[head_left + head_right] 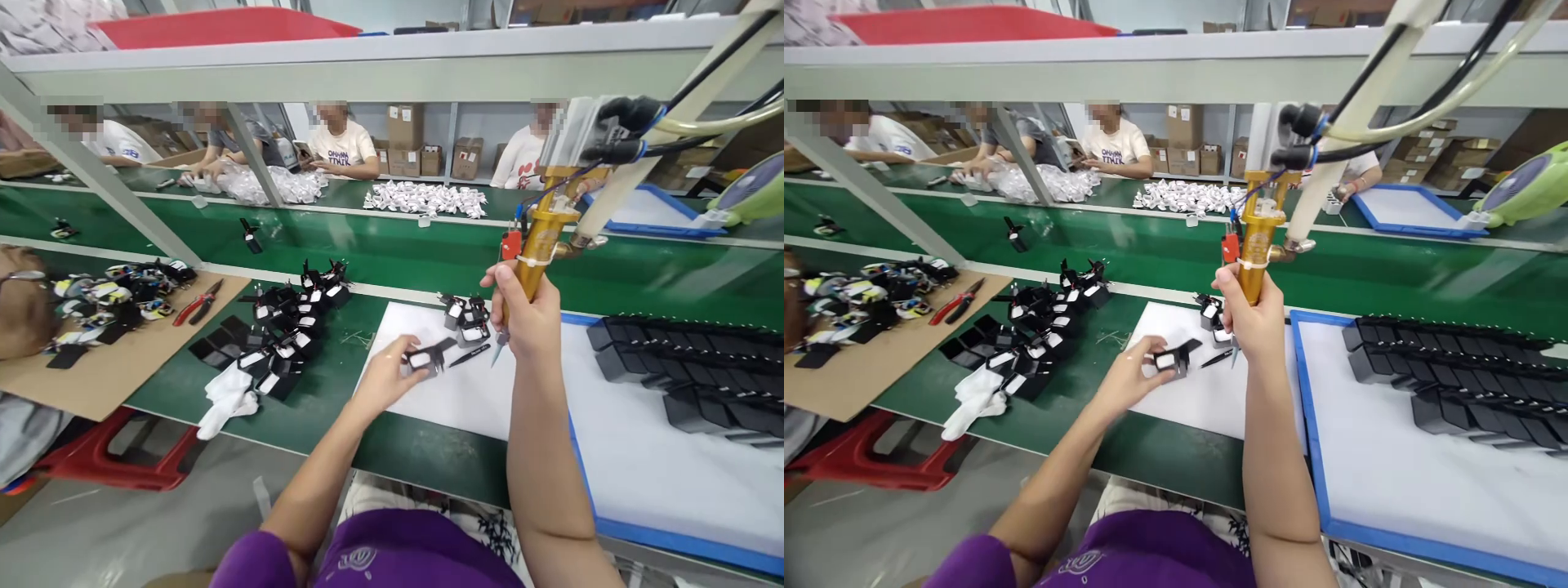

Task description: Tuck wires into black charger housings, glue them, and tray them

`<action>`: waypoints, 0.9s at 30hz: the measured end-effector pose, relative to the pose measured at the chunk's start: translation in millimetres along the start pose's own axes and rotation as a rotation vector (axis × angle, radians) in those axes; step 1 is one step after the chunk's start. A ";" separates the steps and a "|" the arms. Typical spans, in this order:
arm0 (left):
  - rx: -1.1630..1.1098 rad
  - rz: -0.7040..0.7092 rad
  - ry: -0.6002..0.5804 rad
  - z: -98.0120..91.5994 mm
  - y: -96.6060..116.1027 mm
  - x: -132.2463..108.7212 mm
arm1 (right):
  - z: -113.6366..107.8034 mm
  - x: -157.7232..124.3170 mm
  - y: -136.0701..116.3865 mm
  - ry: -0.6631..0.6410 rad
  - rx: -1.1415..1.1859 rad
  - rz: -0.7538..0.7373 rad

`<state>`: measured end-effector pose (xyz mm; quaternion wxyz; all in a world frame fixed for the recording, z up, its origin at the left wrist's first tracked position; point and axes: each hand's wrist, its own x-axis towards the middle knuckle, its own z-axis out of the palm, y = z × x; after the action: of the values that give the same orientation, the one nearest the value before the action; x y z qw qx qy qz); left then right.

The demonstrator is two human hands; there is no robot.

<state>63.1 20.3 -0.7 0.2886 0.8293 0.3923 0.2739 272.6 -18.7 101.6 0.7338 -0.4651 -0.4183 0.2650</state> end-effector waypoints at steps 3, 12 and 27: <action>0.028 -0.024 -0.034 13.3 -5.9 -28.6 | 2.1 -0.6 0.1 -0.011 0.011 -0.001; 0.122 0.347 -0.226 1.6 20.8 -21.5 | 6.5 -3.7 -0.9 -0.039 0.032 0.003; -0.436 -0.229 -0.141 25.1 -10.8 -24.8 | 19.4 -15.0 -11.0 -0.156 0.186 0.037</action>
<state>61.4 -0.8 -31.0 0.5165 0.7147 0.3940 0.2593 248.2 -26.1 110.2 0.7338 -0.3808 -0.4391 0.3516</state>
